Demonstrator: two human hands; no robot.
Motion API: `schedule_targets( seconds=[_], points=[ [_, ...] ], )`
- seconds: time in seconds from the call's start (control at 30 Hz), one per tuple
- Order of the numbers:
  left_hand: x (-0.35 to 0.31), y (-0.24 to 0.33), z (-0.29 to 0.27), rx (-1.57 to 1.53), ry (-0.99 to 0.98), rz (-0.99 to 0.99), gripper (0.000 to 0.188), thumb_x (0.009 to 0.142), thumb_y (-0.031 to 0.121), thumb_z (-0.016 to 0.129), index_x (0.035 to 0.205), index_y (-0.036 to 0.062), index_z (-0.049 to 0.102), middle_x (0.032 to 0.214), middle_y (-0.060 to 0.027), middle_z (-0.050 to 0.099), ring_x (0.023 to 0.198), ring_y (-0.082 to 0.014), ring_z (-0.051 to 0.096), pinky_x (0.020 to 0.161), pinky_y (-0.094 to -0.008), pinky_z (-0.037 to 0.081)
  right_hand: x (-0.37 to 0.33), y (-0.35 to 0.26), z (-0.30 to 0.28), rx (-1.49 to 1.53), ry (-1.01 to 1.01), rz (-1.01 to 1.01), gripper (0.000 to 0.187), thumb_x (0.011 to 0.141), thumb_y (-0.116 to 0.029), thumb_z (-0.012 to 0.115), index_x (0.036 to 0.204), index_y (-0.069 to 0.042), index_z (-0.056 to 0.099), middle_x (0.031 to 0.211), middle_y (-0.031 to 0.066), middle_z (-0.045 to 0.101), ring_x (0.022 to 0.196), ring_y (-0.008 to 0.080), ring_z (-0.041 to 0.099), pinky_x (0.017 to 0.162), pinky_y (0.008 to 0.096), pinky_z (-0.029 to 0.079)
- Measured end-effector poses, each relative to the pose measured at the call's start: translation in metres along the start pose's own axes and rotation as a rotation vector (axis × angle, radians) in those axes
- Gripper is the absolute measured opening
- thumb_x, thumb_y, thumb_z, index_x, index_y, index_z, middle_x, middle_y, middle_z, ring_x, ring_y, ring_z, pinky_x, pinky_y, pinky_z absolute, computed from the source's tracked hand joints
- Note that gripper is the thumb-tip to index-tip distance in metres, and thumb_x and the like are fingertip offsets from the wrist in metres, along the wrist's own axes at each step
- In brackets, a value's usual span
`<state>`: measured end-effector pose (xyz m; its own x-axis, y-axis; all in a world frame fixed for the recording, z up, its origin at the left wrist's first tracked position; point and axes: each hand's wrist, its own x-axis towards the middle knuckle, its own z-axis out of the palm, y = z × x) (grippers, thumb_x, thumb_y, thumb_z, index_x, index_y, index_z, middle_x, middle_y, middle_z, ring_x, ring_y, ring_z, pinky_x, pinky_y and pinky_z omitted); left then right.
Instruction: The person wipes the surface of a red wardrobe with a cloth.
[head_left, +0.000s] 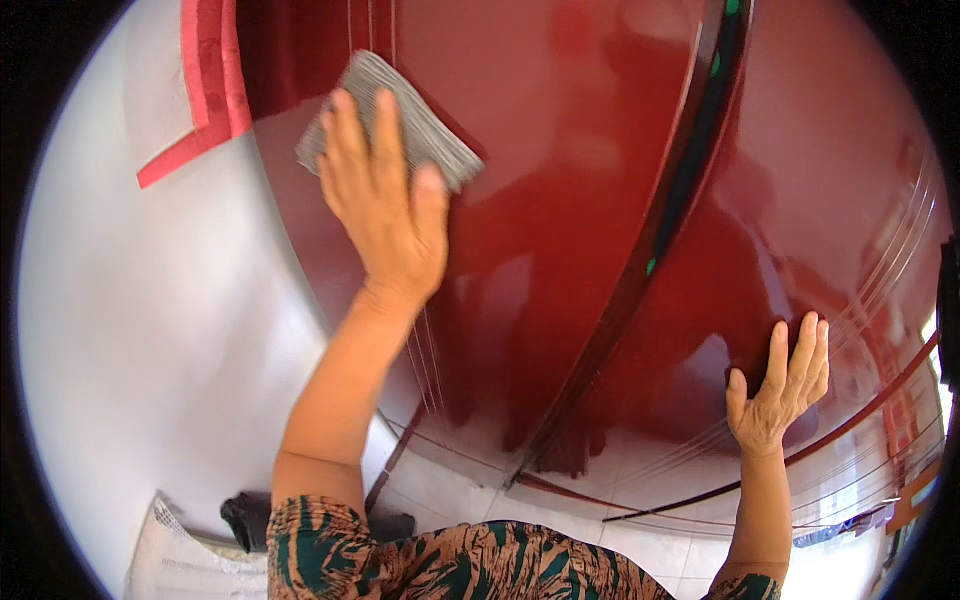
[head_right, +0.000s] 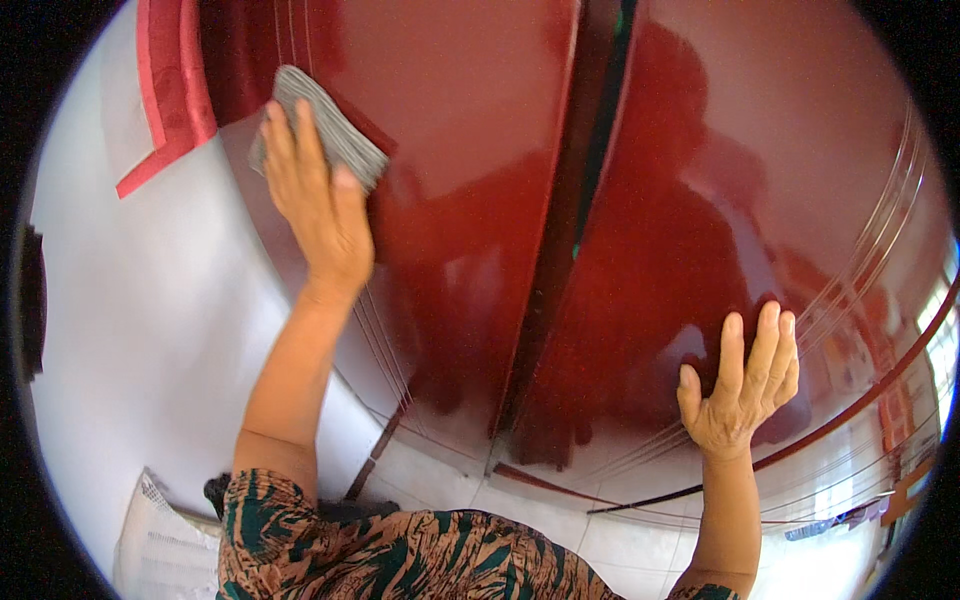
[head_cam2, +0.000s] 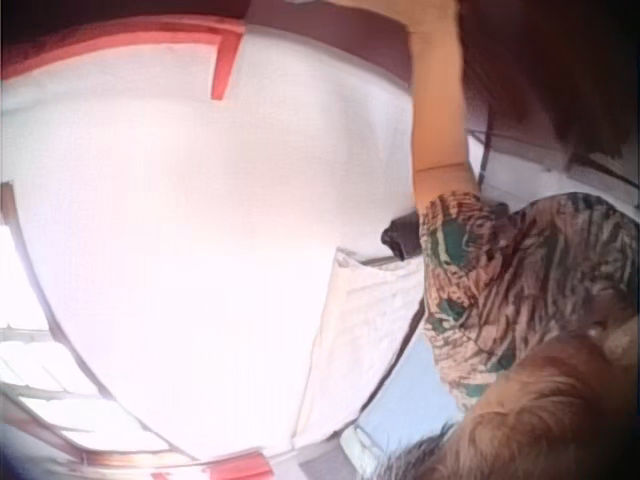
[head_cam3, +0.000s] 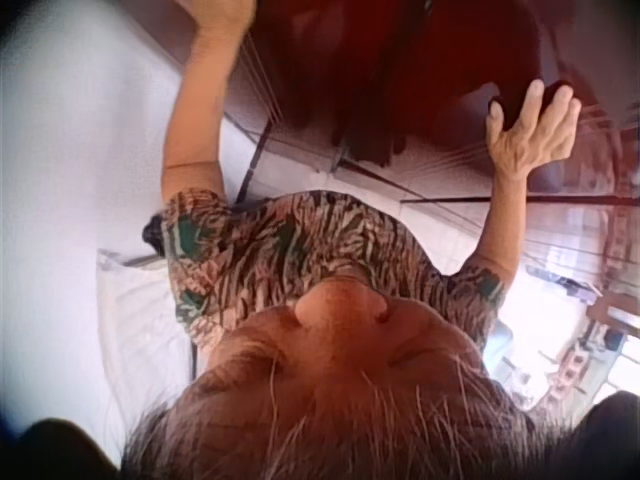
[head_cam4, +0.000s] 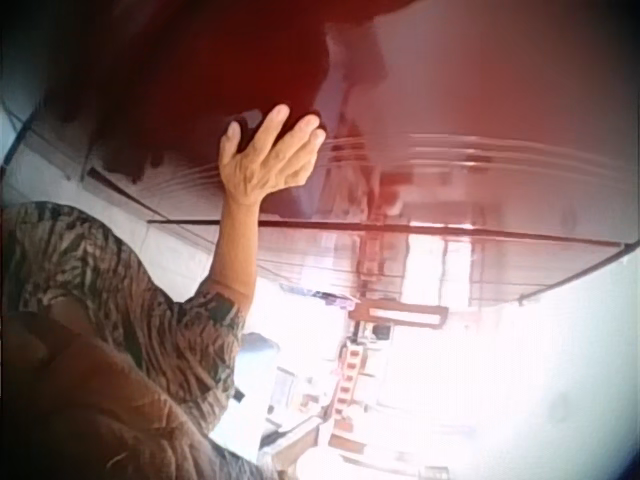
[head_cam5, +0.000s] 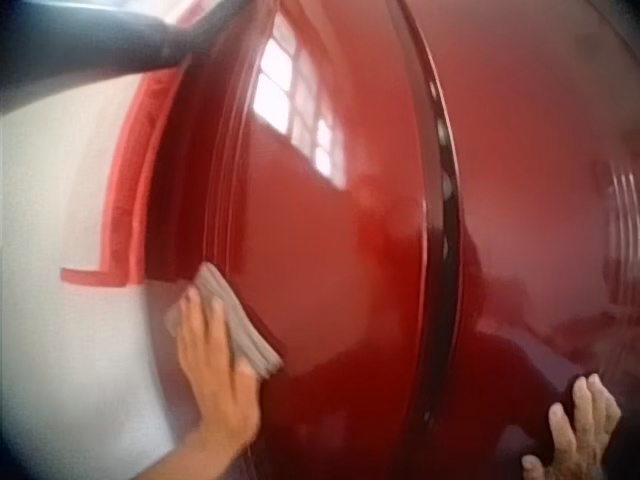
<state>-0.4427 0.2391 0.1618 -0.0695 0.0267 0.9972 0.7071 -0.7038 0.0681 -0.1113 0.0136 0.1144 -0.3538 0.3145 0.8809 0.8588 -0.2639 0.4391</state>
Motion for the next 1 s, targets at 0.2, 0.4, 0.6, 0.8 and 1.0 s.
schedule_targets(
  seconds=[0.2,0.4,0.6,0.8,1.0],
  points=[
    [-0.069,0.104,0.020,-0.052,-0.040,-0.066,0.062,0.099,0.050,0.035,0.148,0.0121,0.042,0.156,-0.0262,0.024,0.146,-0.0437,0.018,0.114,-0.0590,0.007,0.001,0.003,0.001,0.038,0.034,0.010,0.053,0.094,-0.042,0.049,0.136,-0.010,0.055,0.147,0.0190,0.046,0.138,0.0328,0.039,0.111,0.0414,0.025],
    [-0.096,0.130,0.021,-0.021,-0.062,-0.097,0.065,0.098,0.052,0.042,0.148,0.0101,0.040,0.157,-0.0270,0.021,0.145,-0.0451,0.017,0.113,-0.0617,0.009,0.007,-0.002,-0.007,0.033,-0.007,0.014,0.049,0.096,-0.040,0.049,0.133,-0.011,0.060,0.143,0.0148,0.052,0.135,0.0292,0.045,0.108,0.0352,0.026],
    [-0.142,0.097,-0.006,0.049,-0.196,-0.133,0.069,0.102,0.041,0.035,0.153,-0.0019,0.017,0.160,-0.0264,0.006,0.147,-0.0435,0.007,0.118,-0.0512,0.007,0.007,0.001,-0.004,-0.021,-0.031,-0.039,0.052,0.092,-0.041,0.056,0.136,-0.012,0.057,0.145,0.0114,0.050,0.135,0.0263,0.044,0.108,0.0342,0.029],
    [-0.203,0.075,-0.023,-0.081,-0.133,-0.519,0.064,0.100,0.033,0.048,0.148,-0.0029,0.025,0.156,-0.0289,0.012,0.145,-0.0425,0.015,0.116,-0.0515,0.016,0.005,0.014,0.013,-0.031,0.120,-0.158,0.053,0.093,-0.044,0.059,0.136,-0.013,0.056,0.140,0.0107,0.054,0.130,0.0264,0.049,0.105,0.0348,0.041],
    [-0.240,0.058,-0.031,-0.125,-0.118,-0.772,0.061,0.101,0.028,0.045,0.148,-0.0036,0.023,0.155,-0.0285,0.013,0.145,-0.0404,0.015,0.117,-0.0505,0.015,0.012,0.001,0.007,0.047,0.190,-0.150,0.053,0.096,-0.043,0.056,0.138,-0.011,0.055,0.134,0.0114,0.057,0.123,0.0238,0.051,0.102,0.0335,0.036]
  ],
)
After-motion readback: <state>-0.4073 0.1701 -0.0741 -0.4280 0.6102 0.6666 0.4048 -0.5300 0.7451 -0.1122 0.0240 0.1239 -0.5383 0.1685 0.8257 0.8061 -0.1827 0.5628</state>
